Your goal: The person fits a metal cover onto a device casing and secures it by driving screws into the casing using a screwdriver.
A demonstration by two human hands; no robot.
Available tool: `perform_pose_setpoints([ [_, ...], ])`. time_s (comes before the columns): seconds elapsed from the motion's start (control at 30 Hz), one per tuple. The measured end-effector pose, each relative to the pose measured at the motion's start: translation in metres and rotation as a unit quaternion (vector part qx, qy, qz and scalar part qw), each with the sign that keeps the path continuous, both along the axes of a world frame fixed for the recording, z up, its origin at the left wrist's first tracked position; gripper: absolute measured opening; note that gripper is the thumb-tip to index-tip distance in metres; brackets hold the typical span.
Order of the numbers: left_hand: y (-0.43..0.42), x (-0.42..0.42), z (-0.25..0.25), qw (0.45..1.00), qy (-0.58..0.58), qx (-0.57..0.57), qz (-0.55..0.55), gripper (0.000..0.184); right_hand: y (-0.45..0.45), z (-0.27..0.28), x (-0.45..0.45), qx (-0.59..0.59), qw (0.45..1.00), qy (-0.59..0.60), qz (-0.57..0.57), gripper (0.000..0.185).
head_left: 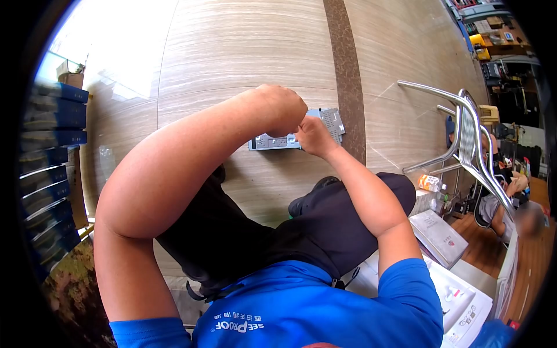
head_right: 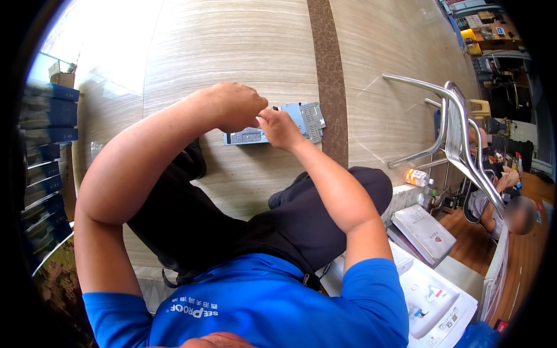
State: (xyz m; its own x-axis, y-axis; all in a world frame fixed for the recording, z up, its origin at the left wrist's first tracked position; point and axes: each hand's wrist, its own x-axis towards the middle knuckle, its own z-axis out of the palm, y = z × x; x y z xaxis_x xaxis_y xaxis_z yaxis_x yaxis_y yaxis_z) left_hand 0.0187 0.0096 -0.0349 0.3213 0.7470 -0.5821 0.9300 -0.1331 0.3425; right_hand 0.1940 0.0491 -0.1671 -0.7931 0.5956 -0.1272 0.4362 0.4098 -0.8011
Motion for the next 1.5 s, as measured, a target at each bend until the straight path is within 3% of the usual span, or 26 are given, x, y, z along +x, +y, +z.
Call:
perform_pose_setpoints([
  [0.27,0.001,0.000,-0.001,1.000,0.007,-0.005,-0.015,0.025,-0.002,-0.003,0.002,-0.037,0.999,-0.029,-0.006,0.008],
  [0.43,0.000,-0.002,-0.003,1.000,-0.007,0.007,-0.009,0.025,-0.002,0.001,-0.001,0.014,0.998,-0.036,-0.040,0.007],
  [1.07,0.001,-0.001,-0.007,1.000,0.011,0.010,-0.020,0.024,-0.001,-0.006,0.002,-0.015,1.000,-0.020,0.001,0.006],
  [1.23,0.002,-0.001,-0.005,1.000,0.015,-0.002,-0.014,0.023,-0.003,-0.001,-0.002,-0.020,0.999,-0.003,-0.050,0.005],
  [1.5,0.000,-0.002,-0.006,1.000,0.011,0.012,-0.018,0.025,-0.001,-0.007,0.002,-0.043,0.999,0.007,0.001,0.006],
])
